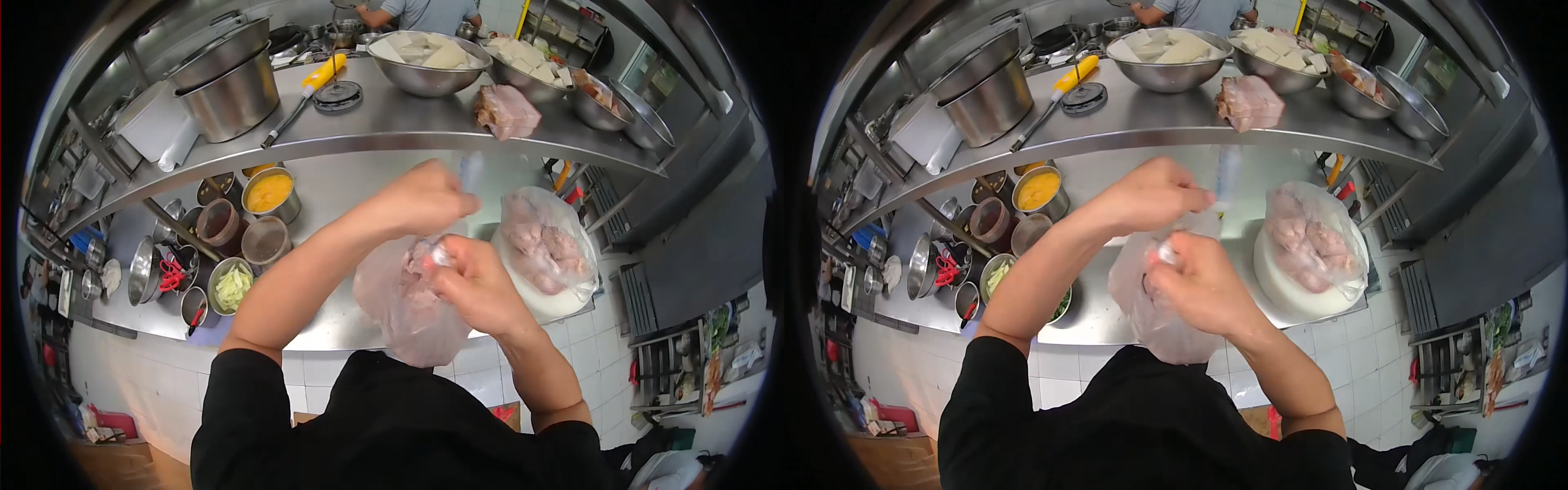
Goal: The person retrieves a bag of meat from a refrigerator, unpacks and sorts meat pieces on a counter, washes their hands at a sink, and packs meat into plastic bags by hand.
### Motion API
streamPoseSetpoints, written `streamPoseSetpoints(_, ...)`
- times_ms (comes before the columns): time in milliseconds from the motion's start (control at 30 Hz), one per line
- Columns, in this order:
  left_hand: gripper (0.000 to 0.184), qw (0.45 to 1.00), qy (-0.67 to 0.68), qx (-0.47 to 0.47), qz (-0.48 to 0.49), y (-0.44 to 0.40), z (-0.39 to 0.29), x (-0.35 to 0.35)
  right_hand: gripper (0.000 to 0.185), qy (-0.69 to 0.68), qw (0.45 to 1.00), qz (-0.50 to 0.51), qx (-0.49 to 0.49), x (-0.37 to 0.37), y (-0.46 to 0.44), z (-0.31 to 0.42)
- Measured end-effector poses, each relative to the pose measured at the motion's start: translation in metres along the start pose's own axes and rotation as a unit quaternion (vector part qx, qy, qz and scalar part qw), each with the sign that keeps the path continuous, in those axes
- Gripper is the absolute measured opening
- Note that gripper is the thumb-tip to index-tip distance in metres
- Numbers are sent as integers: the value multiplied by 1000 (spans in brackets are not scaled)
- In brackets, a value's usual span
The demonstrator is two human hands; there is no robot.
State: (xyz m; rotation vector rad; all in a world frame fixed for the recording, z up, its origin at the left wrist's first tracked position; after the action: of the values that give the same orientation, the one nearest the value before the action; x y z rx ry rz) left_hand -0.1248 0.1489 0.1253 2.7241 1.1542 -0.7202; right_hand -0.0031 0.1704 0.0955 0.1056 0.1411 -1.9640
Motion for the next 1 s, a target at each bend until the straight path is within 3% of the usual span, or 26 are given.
streamPoseSetpoints(33,35,996,-58,43,44,3,-17,9,16,-30,999,22,9,9,-2,0)
streamPoseSetpoints(100,37,997,-59,27,44,-6,-24,12,14,-83,992,78,55,24,-1,-3)
streamPoseSetpoints(233,40,996,-79,39,28,-22,-8,24,14,-151,984,85,47,42,-7,-12)
streamPoseSetpoints(333,40,997,-60,32,20,-32,37,16,13,-131,990,57,16,17,-8,-37)
streamPoseSetpoints(467,35,981,-190,-8,27,3,162,15,17,-188,962,-67,187,-58,-10,-185)
streamPoseSetpoints(500,36,975,-210,45,-54,18,199,15,17,-189,961,-67,188,-67,-8,-213)
streamPoseSetpoints(567,37,959,-229,98,-134,42,207,15,15,-298,929,-87,203,-73,-4,-236)
streamPoseSetpoints(600,37,939,-338,43,-56,46,224,31,15,-297,929,-86,204,-72,-3,-235)
streamPoseSetpoints(633,38,898,-439,-13,22,49,242,43,16,-213,959,-67,174,-69,-3,-230)
streamPoseSetpoints(667,38,899,-438,-13,21,41,233,44,17,-126,980,-49,143,-65,-2,-214)
streamPoseSetpoints(700,36,928,-358,-81,69,28,232,47,17,-125,981,-49,142,-65,0,-200)
streamPoseSetpoints(733,34,944,-274,-146,113,21,229,50,16,18,999,7,25,-60,-1,-169)
streamPoseSetpoints(767,34,945,-274,-144,109,13,227,48,16,159,981,62,-94,-50,-2,-143)
streamPoseSetpoints(800,32,970,-38,-216,102,11,227,55,16,160,980,63,-98,-48,-10,-131)
streamPoseSetpoints(833,30,936,202,-273,90,9,223,62,17,274,928,39,-249,-41,-18,-102)
streamPoseSetpoints(867,30,937,203,-270,86,13,219,66,18,376,840,12,-391,-31,-22,-78)
streamPoseSetpoints(933,28,960,177,-177,122,35,197,82,18,313,847,1,-429,-15,-60,-82)
streamPoseSetpoints(967,27,981,11,-165,105,49,193,80,18,247,852,-10,-461,-6,-72,-88)
streamPoseSetpoints(1000,27,981,10,-165,105,58,191,84,20,200,929,59,-306,8,-95,-121)
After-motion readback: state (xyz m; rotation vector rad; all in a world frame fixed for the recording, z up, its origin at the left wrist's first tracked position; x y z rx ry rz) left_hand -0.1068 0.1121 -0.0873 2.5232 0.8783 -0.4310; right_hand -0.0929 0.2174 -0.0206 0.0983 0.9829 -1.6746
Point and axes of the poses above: each hand's wrist, its own y-axis away from the middle knuckle, its own x-axis out of the palm, z = x × y, the point moved 8 cm from there along -y, towards the middle knuckle, and after that the axes turned 13 degrees about -z, right-handed, at the moved point
